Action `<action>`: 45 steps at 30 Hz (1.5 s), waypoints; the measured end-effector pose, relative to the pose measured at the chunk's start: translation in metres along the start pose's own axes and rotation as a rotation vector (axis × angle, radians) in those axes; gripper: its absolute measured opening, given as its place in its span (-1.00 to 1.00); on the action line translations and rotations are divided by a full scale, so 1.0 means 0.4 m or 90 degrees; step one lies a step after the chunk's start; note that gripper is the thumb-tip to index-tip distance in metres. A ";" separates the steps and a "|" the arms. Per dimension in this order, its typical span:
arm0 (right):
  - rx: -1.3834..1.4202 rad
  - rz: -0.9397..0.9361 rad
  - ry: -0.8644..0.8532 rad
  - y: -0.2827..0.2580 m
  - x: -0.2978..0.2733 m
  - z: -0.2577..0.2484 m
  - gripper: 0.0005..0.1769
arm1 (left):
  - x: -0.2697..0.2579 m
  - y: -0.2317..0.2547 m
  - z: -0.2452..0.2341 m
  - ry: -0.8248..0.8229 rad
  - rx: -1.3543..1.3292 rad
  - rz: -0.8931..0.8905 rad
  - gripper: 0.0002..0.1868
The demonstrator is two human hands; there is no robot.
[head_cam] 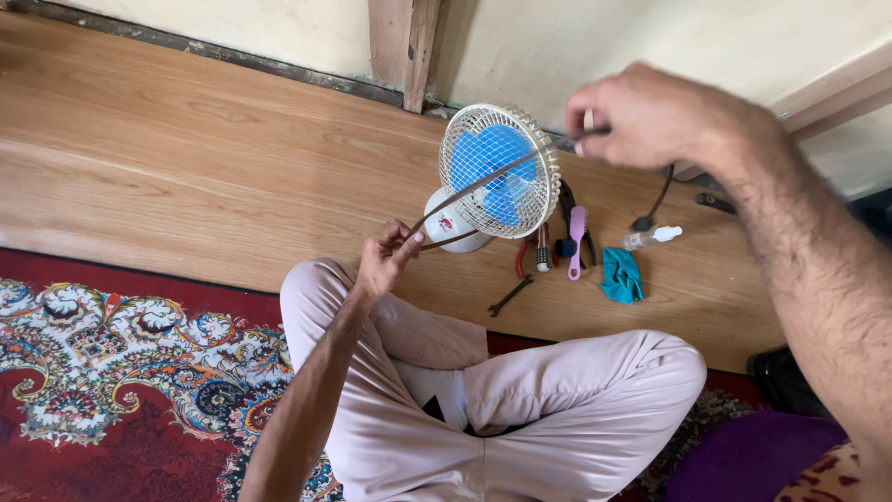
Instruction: The person cleans the front grill of a small electric fan using a blue cloth and a spray bottle. They then reattach the grill to the fan body and wipe the wooden floor around the work area.
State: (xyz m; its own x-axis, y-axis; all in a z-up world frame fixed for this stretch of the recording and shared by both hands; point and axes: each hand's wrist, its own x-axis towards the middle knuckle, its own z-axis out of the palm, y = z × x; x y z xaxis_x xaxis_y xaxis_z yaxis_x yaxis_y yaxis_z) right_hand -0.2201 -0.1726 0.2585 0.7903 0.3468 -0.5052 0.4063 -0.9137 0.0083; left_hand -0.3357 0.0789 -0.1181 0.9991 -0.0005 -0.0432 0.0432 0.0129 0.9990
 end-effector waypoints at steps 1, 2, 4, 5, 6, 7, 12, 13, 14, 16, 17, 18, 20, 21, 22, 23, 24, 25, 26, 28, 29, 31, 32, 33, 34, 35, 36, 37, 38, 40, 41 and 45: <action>0.007 -0.019 0.053 0.006 -0.001 -0.014 -0.71 | 0.001 -0.008 0.000 0.003 -0.024 0.023 -0.77; 0.007 -0.092 0.126 0.010 0.001 -0.022 -0.70 | 0.004 -0.017 0.001 0.007 -0.047 0.048 -0.78; 0.006 -0.239 0.272 0.018 0.011 -0.027 -0.67 | 0.012 -0.034 0.003 0.021 -0.093 0.080 -0.81; -0.001 -0.242 0.308 0.019 0.021 -0.019 -0.69 | 0.016 -0.041 0.006 0.032 -0.115 0.088 -0.82; -0.008 -0.247 0.343 0.016 0.032 -0.009 -0.71 | 0.020 -0.045 0.008 0.045 -0.138 0.097 -0.84; -0.016 -0.253 0.379 0.014 0.045 -0.001 -0.73 | 0.023 -0.049 0.009 0.049 -0.166 0.095 -0.84; -0.020 -0.283 0.395 0.024 0.128 0.021 -0.77 | 0.037 -0.064 0.005 0.064 -0.250 0.100 -0.80; -0.020 -0.302 0.393 0.028 0.145 0.017 -0.78 | 0.038 -0.068 0.001 0.065 -0.248 0.094 -0.79; 0.034 -0.284 0.340 0.032 0.161 0.011 -0.80 | 0.041 -0.073 -0.002 0.064 -0.246 0.088 -0.77; 0.139 -0.248 0.233 0.035 0.184 -0.007 -0.83 | 0.047 -0.084 -0.005 0.066 -0.241 0.080 -0.76; 0.211 -0.183 0.181 0.033 0.189 -0.014 -0.82 | 0.048 -0.089 -0.004 0.069 -0.238 0.076 -0.75; 0.281 -0.118 0.127 0.030 0.193 -0.021 -0.79 | 0.050 -0.095 -0.003 0.072 -0.235 0.073 -0.74; 0.409 -0.052 0.043 0.025 0.202 -0.035 -0.73 | 0.052 -0.103 0.000 0.075 -0.241 0.074 -0.73; 0.467 -0.052 0.014 0.024 0.208 -0.041 -0.70 | 0.055 -0.105 0.001 0.076 -0.243 0.075 -0.73; 0.525 -0.051 -0.017 0.022 0.214 -0.047 -0.66 | 0.060 -0.104 0.002 0.087 -0.251 0.080 -0.72; 0.529 -0.039 -0.018 0.019 0.222 -0.051 -0.65 | 0.067 -0.102 0.004 0.098 -0.260 0.085 -0.71; 0.533 -0.027 -0.021 0.016 0.231 -0.051 -0.65 | 0.071 -0.100 0.005 0.108 -0.268 0.088 -0.70; 0.538 -0.014 -0.024 0.013 0.241 -0.052 -0.64 | 0.076 -0.096 0.004 0.116 -0.267 0.078 -0.70; 0.535 -0.004 -0.020 0.009 0.253 -0.052 -0.64 | 0.080 -0.093 0.003 0.124 -0.266 0.067 -0.69; 0.528 0.017 -0.012 0.005 0.279 -0.048 -0.63 | 0.088 -0.085 0.004 0.141 -0.264 0.058 -0.67; 0.553 0.008 -0.026 0.006 0.293 -0.046 -0.63 | 0.093 -0.082 0.006 0.150 -0.263 0.060 -0.66; 0.601 -0.010 -0.054 0.005 0.323 -0.042 -0.64 | 0.101 -0.075 0.009 0.164 -0.263 0.054 -0.64; 0.640 -0.014 -0.068 0.004 0.335 -0.036 -0.65 | 0.103 -0.073 0.009 0.169 -0.264 0.045 -0.64; 0.679 -0.018 -0.083 0.001 0.345 -0.031 -0.65 | 0.105 -0.072 0.010 0.173 -0.265 0.037 -0.63; 0.717 -0.023 -0.097 -0.001 0.355 -0.032 -0.66 | 0.111 -0.072 0.011 0.176 -0.278 0.037 -0.63; 0.679 -0.026 -0.078 -0.004 0.360 -0.029 -0.75 | 0.116 -0.073 0.013 0.179 -0.291 0.037 -0.63; 0.640 -0.031 -0.060 -0.007 0.363 -0.022 -0.82 | 0.120 -0.074 0.012 0.182 -0.305 0.037 -0.63; 0.601 -0.035 -0.041 -0.008 0.368 -0.017 -0.84 | 0.123 -0.077 0.009 0.186 -0.296 0.034 -0.63; 0.520 -0.079 0.019 -0.006 0.375 -0.014 -0.83 | 0.124 -0.081 0.006 0.190 -0.287 0.030 -0.63; 0.355 -0.165 0.137 0.009 0.387 -0.006 -0.81 | 0.127 -0.089 0.003 0.196 -0.285 0.028 -0.64; 0.282 -0.286 0.230 0.020 0.393 -0.006 -0.81 | 0.128 -0.093 0.002 0.199 -0.291 0.031 -0.64; -0.065 -0.446 0.435 0.055 0.412 0.003 -0.80 | 0.137 -0.102 0.000 0.211 -0.297 0.025 -0.62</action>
State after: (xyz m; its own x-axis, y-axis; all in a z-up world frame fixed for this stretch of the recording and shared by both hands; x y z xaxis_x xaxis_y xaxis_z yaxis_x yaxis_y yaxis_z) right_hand -0.0815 -0.1358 0.1745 0.4378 0.8803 0.1827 0.8963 -0.4432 -0.0120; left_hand -0.2826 0.0783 -0.1611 0.9433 0.3216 -0.0824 -0.0740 0.4458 0.8920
